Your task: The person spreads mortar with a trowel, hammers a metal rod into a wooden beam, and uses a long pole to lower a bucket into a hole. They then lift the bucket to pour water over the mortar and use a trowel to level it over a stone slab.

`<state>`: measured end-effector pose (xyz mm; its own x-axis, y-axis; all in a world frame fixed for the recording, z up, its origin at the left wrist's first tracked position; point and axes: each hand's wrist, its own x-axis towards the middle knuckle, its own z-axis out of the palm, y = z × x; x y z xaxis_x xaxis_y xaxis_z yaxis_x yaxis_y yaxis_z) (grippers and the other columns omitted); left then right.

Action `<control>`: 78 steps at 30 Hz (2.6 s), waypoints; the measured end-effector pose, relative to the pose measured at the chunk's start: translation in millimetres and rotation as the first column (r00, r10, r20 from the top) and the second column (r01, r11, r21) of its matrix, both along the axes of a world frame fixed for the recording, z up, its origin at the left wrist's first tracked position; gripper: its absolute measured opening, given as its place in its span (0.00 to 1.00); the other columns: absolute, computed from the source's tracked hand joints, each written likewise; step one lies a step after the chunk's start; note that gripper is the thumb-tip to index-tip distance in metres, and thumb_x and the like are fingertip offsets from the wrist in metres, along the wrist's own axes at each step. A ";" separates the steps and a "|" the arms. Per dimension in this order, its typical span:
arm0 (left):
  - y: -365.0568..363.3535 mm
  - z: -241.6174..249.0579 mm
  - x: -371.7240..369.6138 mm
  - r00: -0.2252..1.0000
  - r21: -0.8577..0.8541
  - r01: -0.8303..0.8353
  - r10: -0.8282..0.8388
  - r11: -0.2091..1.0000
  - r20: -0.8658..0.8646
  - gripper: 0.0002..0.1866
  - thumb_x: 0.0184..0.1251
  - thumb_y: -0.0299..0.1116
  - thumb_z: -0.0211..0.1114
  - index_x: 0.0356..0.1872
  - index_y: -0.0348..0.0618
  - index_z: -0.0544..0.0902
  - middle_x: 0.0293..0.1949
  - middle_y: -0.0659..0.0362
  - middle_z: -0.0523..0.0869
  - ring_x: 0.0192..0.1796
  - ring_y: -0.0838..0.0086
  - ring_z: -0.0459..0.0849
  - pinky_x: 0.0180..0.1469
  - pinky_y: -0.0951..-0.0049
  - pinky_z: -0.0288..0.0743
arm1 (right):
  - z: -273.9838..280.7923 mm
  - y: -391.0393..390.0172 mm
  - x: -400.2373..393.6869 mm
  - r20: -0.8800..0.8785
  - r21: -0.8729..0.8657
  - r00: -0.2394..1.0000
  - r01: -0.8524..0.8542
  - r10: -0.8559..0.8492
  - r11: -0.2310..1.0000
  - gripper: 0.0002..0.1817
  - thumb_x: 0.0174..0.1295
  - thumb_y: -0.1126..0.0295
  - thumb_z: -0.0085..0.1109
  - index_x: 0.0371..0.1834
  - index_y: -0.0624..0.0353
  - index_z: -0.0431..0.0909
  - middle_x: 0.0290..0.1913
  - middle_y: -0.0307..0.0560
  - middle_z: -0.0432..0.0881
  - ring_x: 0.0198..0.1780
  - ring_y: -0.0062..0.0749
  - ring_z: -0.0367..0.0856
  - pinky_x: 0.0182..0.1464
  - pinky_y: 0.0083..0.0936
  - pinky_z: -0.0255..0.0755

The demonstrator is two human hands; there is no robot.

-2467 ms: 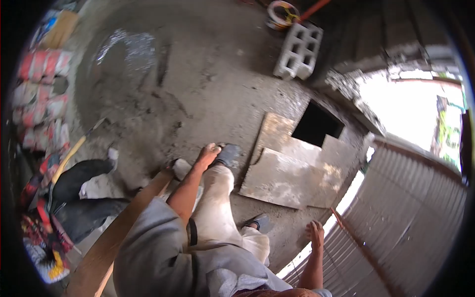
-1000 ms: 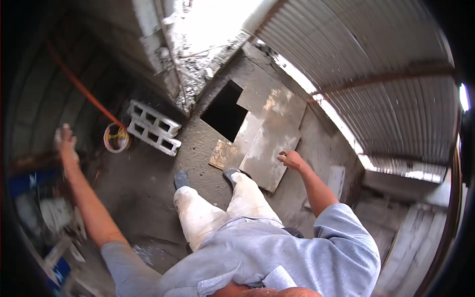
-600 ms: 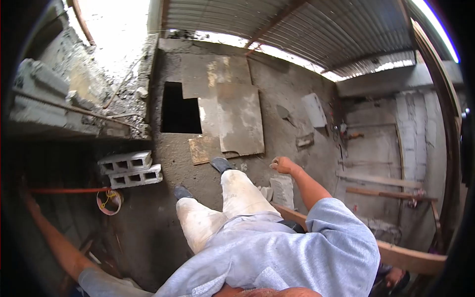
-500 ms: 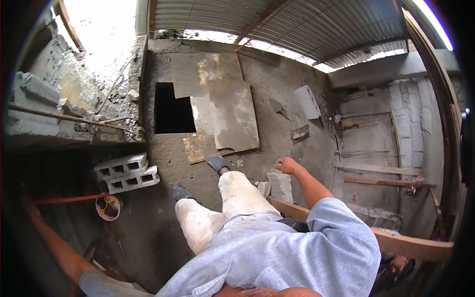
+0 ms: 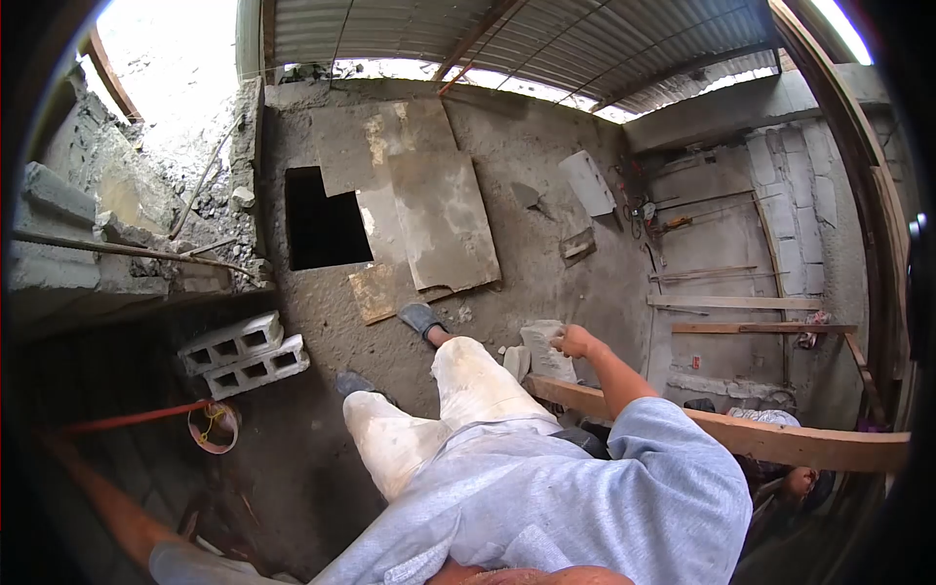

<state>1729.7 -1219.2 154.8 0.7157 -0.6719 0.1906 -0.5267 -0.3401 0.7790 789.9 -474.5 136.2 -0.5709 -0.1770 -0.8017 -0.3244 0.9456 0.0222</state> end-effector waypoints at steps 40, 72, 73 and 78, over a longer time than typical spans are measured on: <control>422.9 266.2 -526.9 0.564 -0.640 0.213 -0.628 0.738 -0.537 0.20 0.73 0.49 0.62 0.24 0.52 0.67 0.14 0.70 0.61 0.15 0.83 0.59 0.22 0.79 0.59 | -67.6 -74.4 -204.6 0.186 -0.483 0.947 -0.145 0.263 0.863 0.20 0.65 0.59 0.58 0.51 0.65 0.79 0.35 0.45 0.84 0.30 0.26 0.80 0.33 0.28 0.73; 379.7 150.9 -785.1 0.323 -0.620 0.213 -0.653 0.756 -0.685 0.18 0.67 0.48 0.68 0.25 0.49 0.75 0.18 0.68 0.70 0.23 0.79 0.73 0.32 0.72 0.74 | -69.9 -64.4 -203.3 0.139 -0.712 0.912 -0.180 0.387 0.679 0.13 0.61 0.65 0.50 0.28 0.63 0.77 0.21 0.46 0.77 0.23 0.34 0.74 0.28 0.32 0.70; 378.9 171.4 -785.4 0.295 -0.520 0.196 -0.556 0.831 -0.777 0.20 0.66 0.50 0.69 0.26 0.46 0.75 0.20 0.67 0.73 0.25 0.81 0.75 0.33 0.73 0.73 | -72.6 -72.3 -208.4 0.077 -0.758 0.913 -0.208 0.402 0.618 0.13 0.63 0.63 0.51 0.34 0.62 0.79 0.24 0.47 0.78 0.25 0.34 0.75 0.29 0.33 0.69; 359.5 239.9 -799.8 0.428 -0.713 0.435 -0.823 0.550 -0.374 0.28 0.66 0.56 0.67 0.16 0.48 0.71 0.13 0.66 0.70 0.18 0.82 0.71 0.28 0.72 0.77 | -48.3 -97.8 -229.6 0.146 -0.655 0.947 -0.124 0.286 0.745 0.19 0.65 0.62 0.57 0.53 0.64 0.80 0.38 0.46 0.85 0.34 0.28 0.82 0.37 0.27 0.75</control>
